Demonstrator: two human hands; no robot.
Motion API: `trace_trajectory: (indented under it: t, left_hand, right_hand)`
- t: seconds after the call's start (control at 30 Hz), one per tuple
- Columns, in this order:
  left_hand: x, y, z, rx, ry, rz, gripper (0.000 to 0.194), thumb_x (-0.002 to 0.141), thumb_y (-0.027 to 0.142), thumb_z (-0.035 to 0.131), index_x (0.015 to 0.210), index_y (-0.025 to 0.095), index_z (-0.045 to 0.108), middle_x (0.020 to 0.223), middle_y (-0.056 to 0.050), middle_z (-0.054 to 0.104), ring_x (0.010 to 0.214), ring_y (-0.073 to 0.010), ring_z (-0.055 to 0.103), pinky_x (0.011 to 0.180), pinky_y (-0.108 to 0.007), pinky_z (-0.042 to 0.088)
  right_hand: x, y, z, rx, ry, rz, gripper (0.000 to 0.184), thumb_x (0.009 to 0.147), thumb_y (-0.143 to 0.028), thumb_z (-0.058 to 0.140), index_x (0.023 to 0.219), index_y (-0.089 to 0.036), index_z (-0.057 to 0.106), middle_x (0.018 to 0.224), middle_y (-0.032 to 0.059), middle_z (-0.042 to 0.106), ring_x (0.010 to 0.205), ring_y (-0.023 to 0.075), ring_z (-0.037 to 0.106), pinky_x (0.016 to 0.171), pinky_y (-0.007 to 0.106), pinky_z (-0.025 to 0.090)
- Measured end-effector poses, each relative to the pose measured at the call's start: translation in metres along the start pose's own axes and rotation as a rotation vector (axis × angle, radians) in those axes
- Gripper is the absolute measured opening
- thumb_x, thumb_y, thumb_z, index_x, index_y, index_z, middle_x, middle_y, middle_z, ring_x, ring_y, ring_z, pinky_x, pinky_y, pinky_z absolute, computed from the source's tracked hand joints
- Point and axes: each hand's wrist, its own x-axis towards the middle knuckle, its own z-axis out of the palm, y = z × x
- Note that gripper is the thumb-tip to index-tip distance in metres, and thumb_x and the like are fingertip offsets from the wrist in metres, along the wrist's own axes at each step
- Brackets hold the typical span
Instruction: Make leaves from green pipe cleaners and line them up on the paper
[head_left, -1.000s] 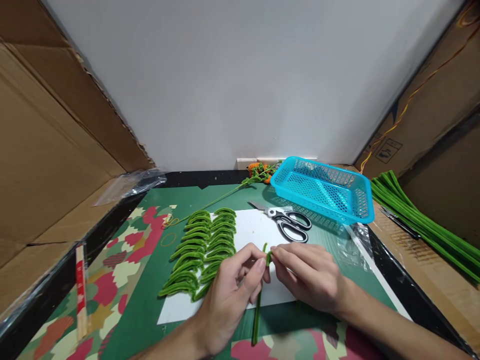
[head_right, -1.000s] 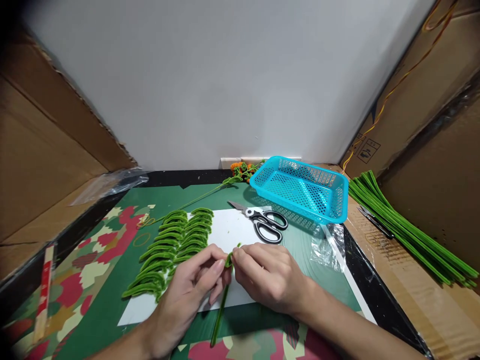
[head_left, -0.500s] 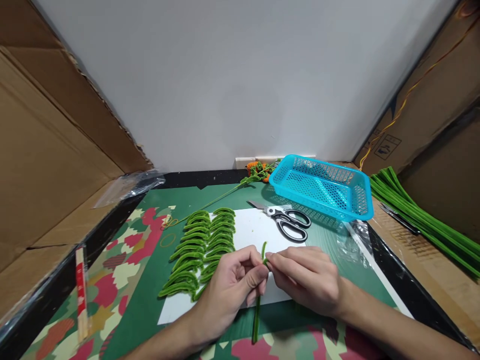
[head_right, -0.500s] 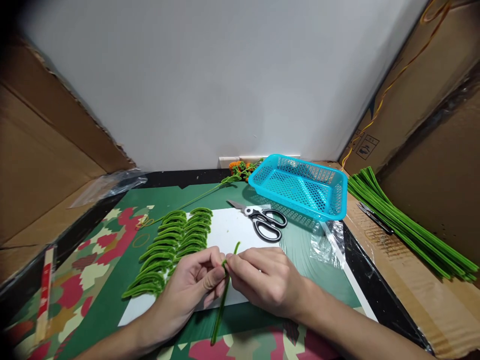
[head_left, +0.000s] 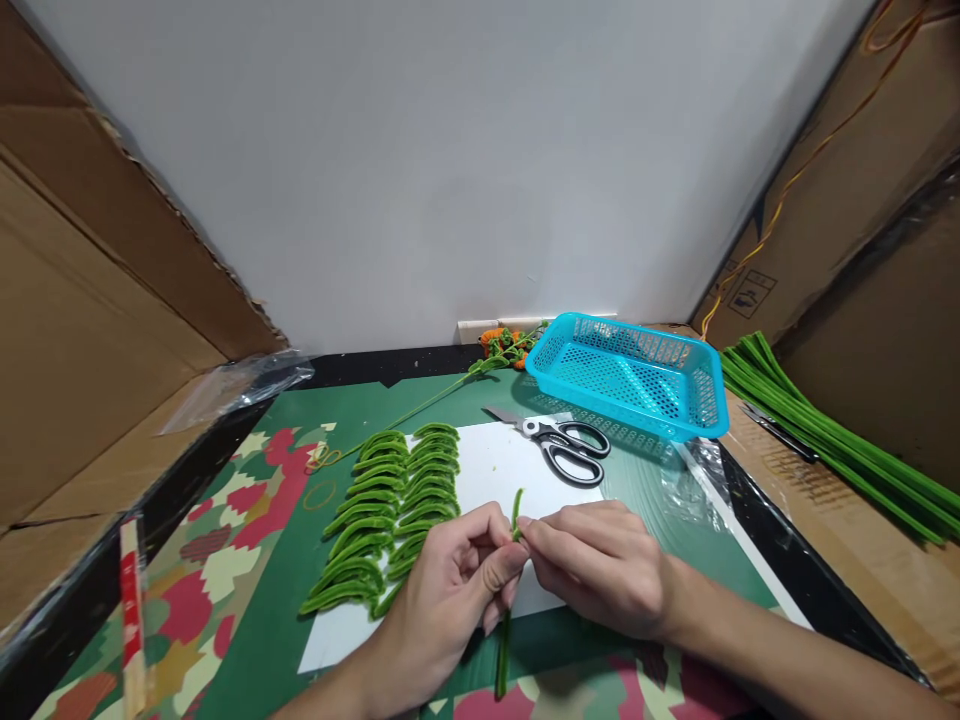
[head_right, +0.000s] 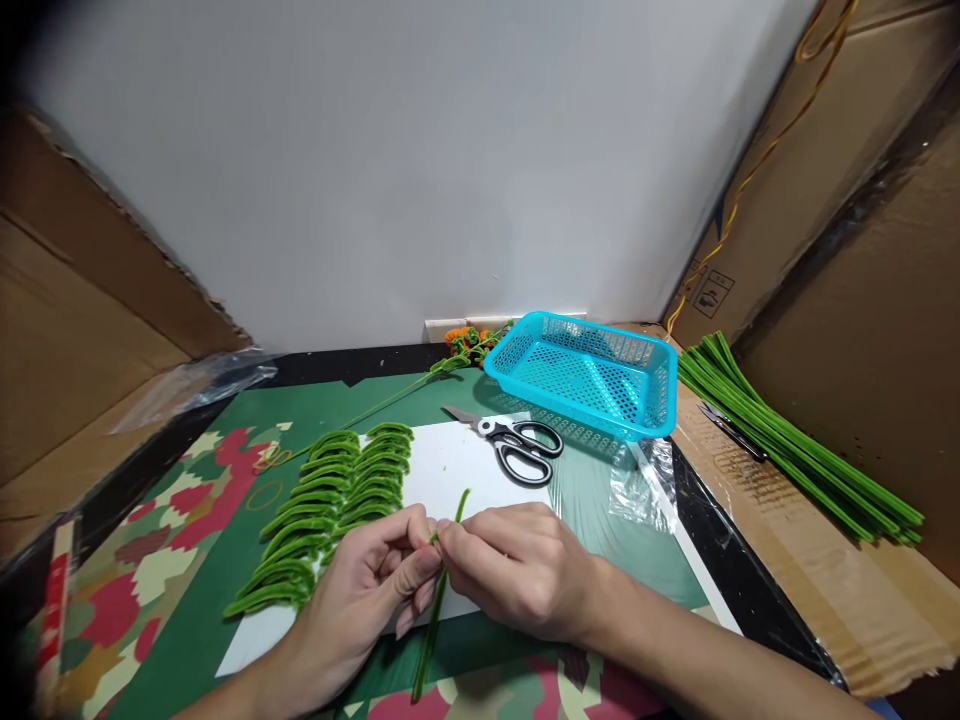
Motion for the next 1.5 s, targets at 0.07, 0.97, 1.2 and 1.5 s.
trace_trajectory:
  t: [0.07,0.97,1.2,1.5]
  left_hand:
    - [0.001,0.0,0.001,-0.006,-0.001,0.002,0.039,0.103,0.047,0.065,0.079,0.018,0.053,0.064,0.004,0.056,0.051,-0.0059,0.045,0.049,-0.017,0.035]
    - [0.005,0.003,0.006,-0.194,-0.037,-0.028,0.039,0.099,0.052,0.068,0.086,0.018,0.054,0.06,0.005,0.058,0.043,-0.0041,0.044,0.043,-0.014,0.035]
    - [0.001,0.006,0.007,-0.18,-0.065,-0.032,0.041,0.1,0.052,0.066,0.081,0.02,0.05,0.062,0.004,0.06,0.047,-0.0065,0.05,0.047,-0.016,0.037]
    - [-0.003,0.004,0.003,-0.169,-0.045,-0.03,0.044,0.098,0.052,0.068,0.075,0.016,0.057,0.066,0.001,0.059,0.055,-0.008,0.047,0.052,-0.02,0.036]
  right_hand:
    - [0.0,0.0,0.0,-0.002,0.001,-0.004,0.018,0.103,-0.009,0.056,0.119,-0.011,0.064,0.075,0.0052,0.074,0.058,0.0134,0.067,0.054,0.025,0.051]
    - [0.003,0.009,-0.001,-0.001,-0.026,-0.027,0.015,0.1,-0.005,0.059,0.11,-0.007,0.069,0.08,0.0095,0.077,0.062,0.0164,0.071,0.054,0.028,0.053]
    - [0.0,0.006,-0.001,0.011,-0.03,-0.052,0.014,0.099,-0.006,0.062,0.111,-0.007,0.069,0.076,0.0081,0.075,0.056,0.0142,0.064,0.052,0.028,0.05]
    - [-0.001,0.002,0.001,0.001,-0.048,-0.083,0.014,0.098,-0.006,0.063,0.111,-0.004,0.069,0.072,0.0064,0.072,0.053,0.0131,0.059,0.05,0.028,0.047]
